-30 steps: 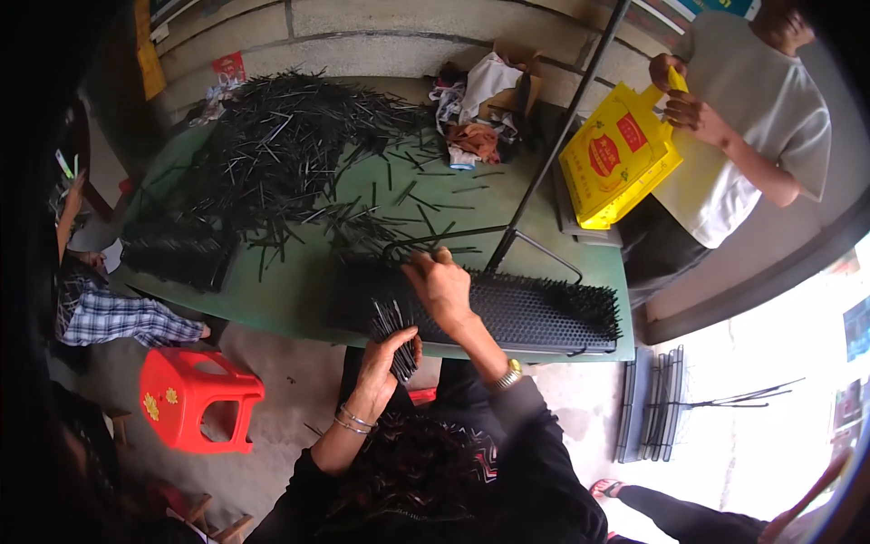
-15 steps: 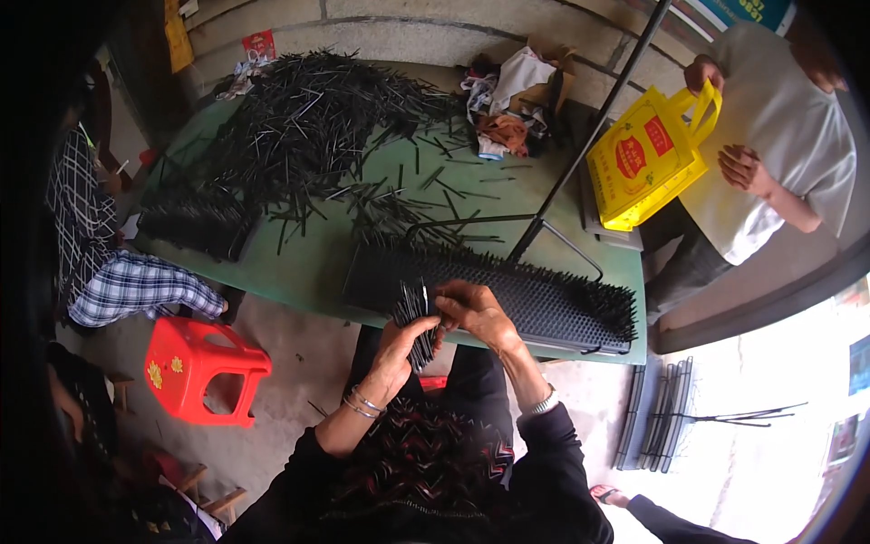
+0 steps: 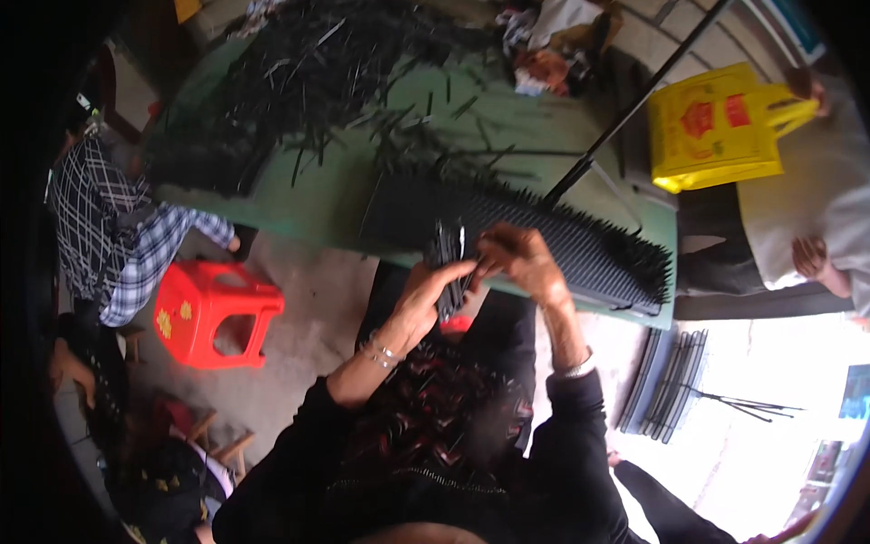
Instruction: Manually inserting black plastic bristles into a brush or seal base component.
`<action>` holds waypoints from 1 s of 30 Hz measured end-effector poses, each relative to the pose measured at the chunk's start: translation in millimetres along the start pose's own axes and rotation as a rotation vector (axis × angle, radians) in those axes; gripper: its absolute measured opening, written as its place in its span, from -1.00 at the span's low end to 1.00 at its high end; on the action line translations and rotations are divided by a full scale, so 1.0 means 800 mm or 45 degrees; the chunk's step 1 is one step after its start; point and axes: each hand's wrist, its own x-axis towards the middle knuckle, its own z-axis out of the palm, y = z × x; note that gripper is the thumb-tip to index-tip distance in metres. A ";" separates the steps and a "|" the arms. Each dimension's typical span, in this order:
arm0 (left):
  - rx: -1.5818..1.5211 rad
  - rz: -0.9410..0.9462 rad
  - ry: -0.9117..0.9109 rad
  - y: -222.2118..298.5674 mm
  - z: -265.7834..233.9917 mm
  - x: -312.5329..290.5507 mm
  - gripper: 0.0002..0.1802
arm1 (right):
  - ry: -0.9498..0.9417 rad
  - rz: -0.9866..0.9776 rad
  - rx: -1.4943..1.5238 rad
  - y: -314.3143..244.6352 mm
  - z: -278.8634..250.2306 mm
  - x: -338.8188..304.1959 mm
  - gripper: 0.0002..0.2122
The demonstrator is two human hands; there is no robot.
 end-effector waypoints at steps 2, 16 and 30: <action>-0.045 -0.042 0.050 -0.004 -0.004 0.004 -0.79 | 0.092 -0.018 -0.089 -0.001 -0.003 -0.001 -0.87; -0.449 -0.119 -0.027 -0.009 -0.008 0.023 -0.78 | 0.937 -0.506 -0.664 -0.014 0.007 0.066 -0.90; -0.524 -0.232 0.000 -0.028 -0.016 0.022 -0.75 | 0.801 -0.616 -1.089 -0.008 -0.002 0.097 -0.92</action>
